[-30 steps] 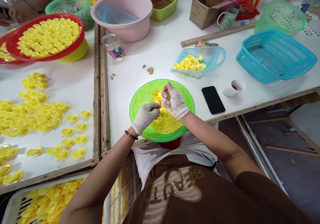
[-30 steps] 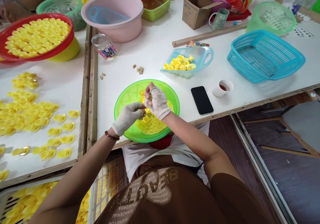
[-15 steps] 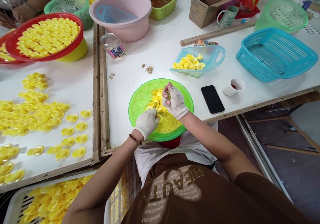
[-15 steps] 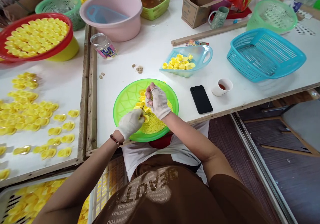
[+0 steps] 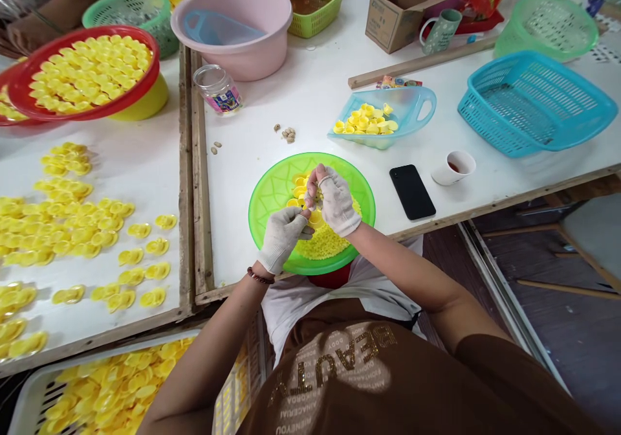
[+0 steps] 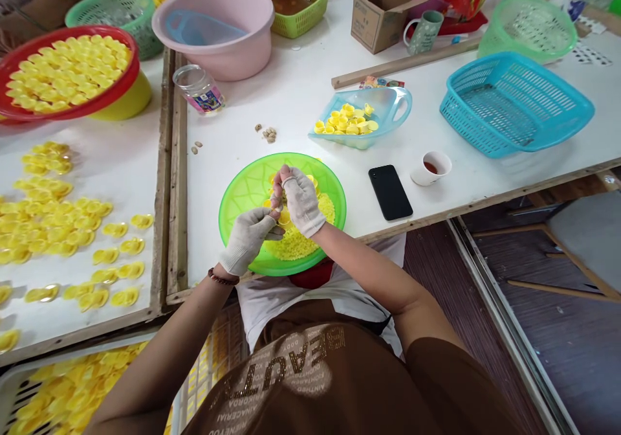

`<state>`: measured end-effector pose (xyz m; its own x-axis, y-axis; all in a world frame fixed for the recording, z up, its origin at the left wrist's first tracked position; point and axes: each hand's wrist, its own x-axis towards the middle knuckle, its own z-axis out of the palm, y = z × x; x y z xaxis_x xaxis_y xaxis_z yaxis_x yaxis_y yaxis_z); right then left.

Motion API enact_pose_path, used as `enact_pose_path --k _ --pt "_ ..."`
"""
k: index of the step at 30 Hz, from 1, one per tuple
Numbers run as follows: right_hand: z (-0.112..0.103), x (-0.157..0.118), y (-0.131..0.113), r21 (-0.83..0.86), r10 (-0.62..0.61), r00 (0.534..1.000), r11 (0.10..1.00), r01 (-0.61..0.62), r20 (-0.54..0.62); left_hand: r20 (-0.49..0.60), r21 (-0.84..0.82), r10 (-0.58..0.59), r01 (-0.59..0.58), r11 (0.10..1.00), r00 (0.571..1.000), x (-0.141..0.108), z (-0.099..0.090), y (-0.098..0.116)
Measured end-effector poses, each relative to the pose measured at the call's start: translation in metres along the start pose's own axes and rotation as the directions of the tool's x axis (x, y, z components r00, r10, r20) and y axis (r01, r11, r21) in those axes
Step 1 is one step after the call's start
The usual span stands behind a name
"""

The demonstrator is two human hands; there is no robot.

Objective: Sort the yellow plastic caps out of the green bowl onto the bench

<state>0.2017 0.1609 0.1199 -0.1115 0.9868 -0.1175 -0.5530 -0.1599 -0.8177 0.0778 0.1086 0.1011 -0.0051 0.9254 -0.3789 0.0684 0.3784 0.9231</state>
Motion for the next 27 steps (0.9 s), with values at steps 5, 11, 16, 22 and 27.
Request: enact_pose_path --k 5,11,16,22,27 --pt "-0.001 0.002 -0.002 0.046 -0.002 1.000 0.999 0.001 0.017 0.002 -0.018 -0.005 0.005 1.000 1.000 0.000 0.000 0.001" --pt "-0.003 0.001 -0.008 0.099 0.055 0.998 0.994 -0.054 -0.001 -0.018 0.006 0.034 -0.034 0.999 0.999 -0.001 -0.001 0.000" --pt "0.002 -0.004 -0.007 0.029 0.107 0.994 0.994 -0.107 0.000 -0.020 0.008 0.047 -0.047 0.999 0.999 0.001 -0.002 -0.004" --pt "-0.002 0.002 -0.008 0.126 0.177 0.984 0.977 -0.172 -0.028 -0.004 -0.028 0.035 -0.036 0.999 0.999 -0.001 -0.003 -0.003" --pt "-0.005 0.006 -0.012 0.136 0.165 0.985 0.978 -0.157 -0.046 0.012 -0.078 0.030 -0.029 0.997 0.999 -0.002 -0.001 -0.002"
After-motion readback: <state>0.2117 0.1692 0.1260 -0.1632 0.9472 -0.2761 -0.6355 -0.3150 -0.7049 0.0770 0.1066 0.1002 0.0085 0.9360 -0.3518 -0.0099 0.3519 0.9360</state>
